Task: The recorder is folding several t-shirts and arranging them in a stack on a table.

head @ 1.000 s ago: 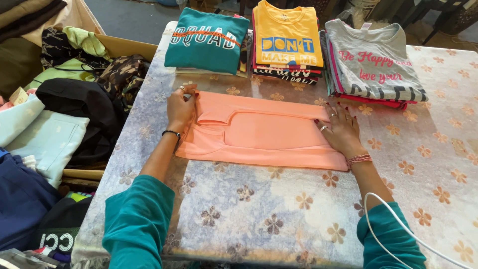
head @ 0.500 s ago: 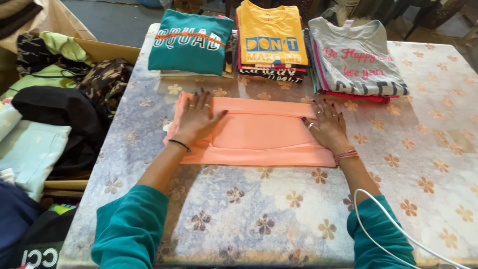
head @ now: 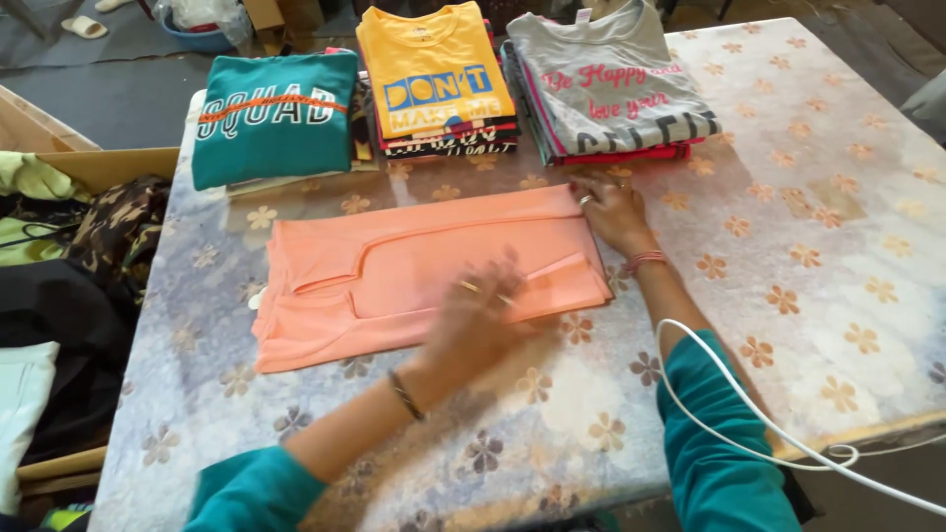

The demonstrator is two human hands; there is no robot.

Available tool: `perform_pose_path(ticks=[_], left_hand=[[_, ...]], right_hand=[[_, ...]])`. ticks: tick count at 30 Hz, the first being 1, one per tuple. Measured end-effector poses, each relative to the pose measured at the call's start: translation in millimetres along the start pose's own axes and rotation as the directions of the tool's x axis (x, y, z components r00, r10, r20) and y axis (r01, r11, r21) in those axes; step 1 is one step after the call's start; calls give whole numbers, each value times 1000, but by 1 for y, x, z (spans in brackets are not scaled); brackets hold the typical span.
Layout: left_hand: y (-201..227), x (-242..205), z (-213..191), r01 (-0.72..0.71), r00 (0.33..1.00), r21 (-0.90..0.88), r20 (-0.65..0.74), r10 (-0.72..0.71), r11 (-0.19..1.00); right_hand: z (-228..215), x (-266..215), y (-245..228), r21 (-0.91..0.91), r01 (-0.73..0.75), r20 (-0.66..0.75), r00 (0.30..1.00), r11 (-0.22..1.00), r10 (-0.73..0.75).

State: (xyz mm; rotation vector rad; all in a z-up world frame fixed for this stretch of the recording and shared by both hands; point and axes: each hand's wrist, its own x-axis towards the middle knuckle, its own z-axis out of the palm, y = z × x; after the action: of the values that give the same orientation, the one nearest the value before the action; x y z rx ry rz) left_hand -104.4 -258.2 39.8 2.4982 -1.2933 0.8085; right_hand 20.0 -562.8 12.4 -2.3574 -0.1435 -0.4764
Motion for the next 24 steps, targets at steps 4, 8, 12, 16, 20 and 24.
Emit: perform_pose_path(ticks=[4, 8, 12, 16, 20, 24], left_hand=[[55, 37, 43, -51, 997, -1, 52, 51, 999], [67, 69, 98, 78, 991, 33, 110, -81, 996], [70, 75, 128, 32, 996, 246, 70, -51, 969], [66, 76, 106, 93, 995, -8, 29, -93, 996], [65, 70, 64, 306, 941, -634, 87, -328, 710], [49, 60, 42, 393, 877, -877, 267, -400, 276]], right_hand=[[-10, -3, -30, -389, 110, -65, 987, 915, -146], [-13, -1, -16, -39, -124, 32, 992, 991, 126], [-10, -1, -22, -29, -205, 17, 978, 978, 206], [-6, 12, 36, 293, -95, -38, 993, 951, 110], [-35, 10, 26, 293, -181, -36, 979, 939, 200], [-52, 10, -7, 219, -369, 80, 929, 903, 360]])
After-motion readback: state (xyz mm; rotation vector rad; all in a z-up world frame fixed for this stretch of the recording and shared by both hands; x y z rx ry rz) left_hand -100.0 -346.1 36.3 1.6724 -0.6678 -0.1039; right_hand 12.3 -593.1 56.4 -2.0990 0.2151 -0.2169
